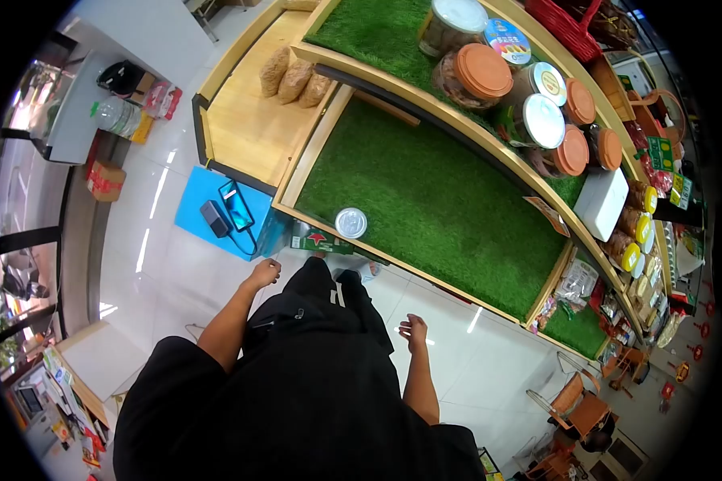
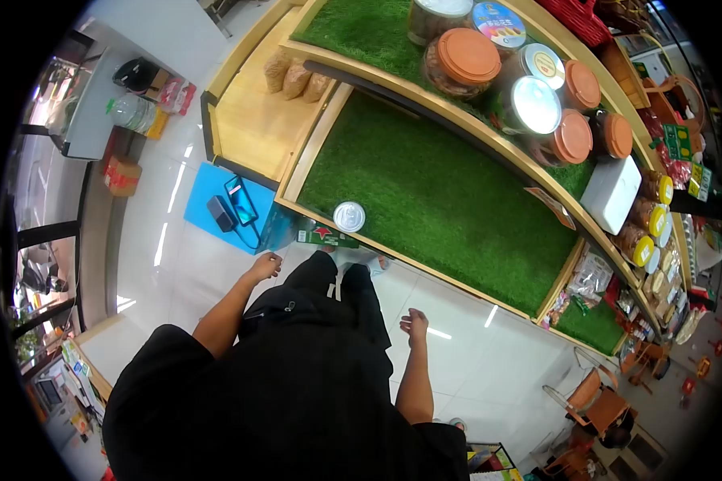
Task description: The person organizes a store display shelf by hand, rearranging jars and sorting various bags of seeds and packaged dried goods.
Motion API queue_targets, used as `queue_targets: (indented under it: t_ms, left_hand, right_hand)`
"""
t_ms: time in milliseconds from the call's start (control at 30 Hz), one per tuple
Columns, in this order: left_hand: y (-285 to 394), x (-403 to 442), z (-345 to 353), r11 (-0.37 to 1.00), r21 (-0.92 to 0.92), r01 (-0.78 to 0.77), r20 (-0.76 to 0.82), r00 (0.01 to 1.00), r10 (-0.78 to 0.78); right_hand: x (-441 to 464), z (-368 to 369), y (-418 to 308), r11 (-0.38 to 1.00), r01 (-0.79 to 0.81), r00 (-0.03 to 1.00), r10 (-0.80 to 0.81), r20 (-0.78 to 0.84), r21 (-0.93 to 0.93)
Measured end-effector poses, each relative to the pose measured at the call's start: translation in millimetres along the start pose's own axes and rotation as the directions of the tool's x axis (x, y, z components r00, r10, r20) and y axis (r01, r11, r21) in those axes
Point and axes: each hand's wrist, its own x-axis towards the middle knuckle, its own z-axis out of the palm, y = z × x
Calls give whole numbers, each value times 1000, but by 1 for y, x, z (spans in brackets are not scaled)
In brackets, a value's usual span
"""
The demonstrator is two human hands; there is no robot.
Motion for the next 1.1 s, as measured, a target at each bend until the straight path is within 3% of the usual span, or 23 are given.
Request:
queue_targets:
  t_ms: [167, 267, 333, 433, 500, 567, 600, 633, 700, 733, 800, 900, 1100]
  left_hand:
    - [12, 28, 13, 981, -1, -192, 47, 980, 192]
    - [50, 42, 21, 936, 129, -326, 109, 943, 314]
    - [82, 46, 24, 849, 152, -506, 47, 862, 505]
    - [150, 24, 24, 789, 95, -606, 58, 795, 604]
    - [187, 11, 22, 767, 96, -635, 117, 772, 624]
    - [208, 11, 32, 719, 89, -690, 136, 723, 677]
    - [214, 14, 35, 708, 131, -694, 192, 719, 668]
    - [213, 21, 43, 644, 222, -732, 180, 680, 711]
    - [213, 20, 59, 646, 388, -658, 209, 745, 633]
    - [203, 35, 71, 639, 431, -637, 236, 763, 601]
    - [178, 56, 91, 663, 448, -600, 289, 799, 528]
    - [161, 55, 102, 626, 440, -643, 258, 759, 598]
    - [191, 54, 103, 642, 526, -558, 180, 811, 557]
  right_hand:
    - [-7, -16, -24, 990, 118, 991, -112, -76, 74]
    - [-19, -18, -14, 981, 164, 984, -156, -84, 105]
    - [-31, -10, -1, 985, 136, 987, -126, -99, 106]
    - [-44, 4, 36, 988, 97, 987, -79, -143, 122]
    - [-40, 1, 78, 943, 261, 954, -286, -96, -207]
    - [-30, 3, 139, 914, 404, 906, -395, -151, 32]
    - [-38, 5, 155, 940, 340, 919, -338, -201, -25]
    - [-53, 4, 165, 866, 497, 856, -499, -133, -53]
    - [-63, 11, 168, 950, 203, 930, -263, -255, -237]
    - [-65, 16, 175, 960, 146, 933, -214, -289, -241]
    - [-66, 22, 187, 978, 117, 928, -169, -333, -172]
    - [-61, 29, 204, 990, 129, 912, -142, -384, -62]
    - [-38, 33, 240, 985, 148, 887, -91, -454, 91]
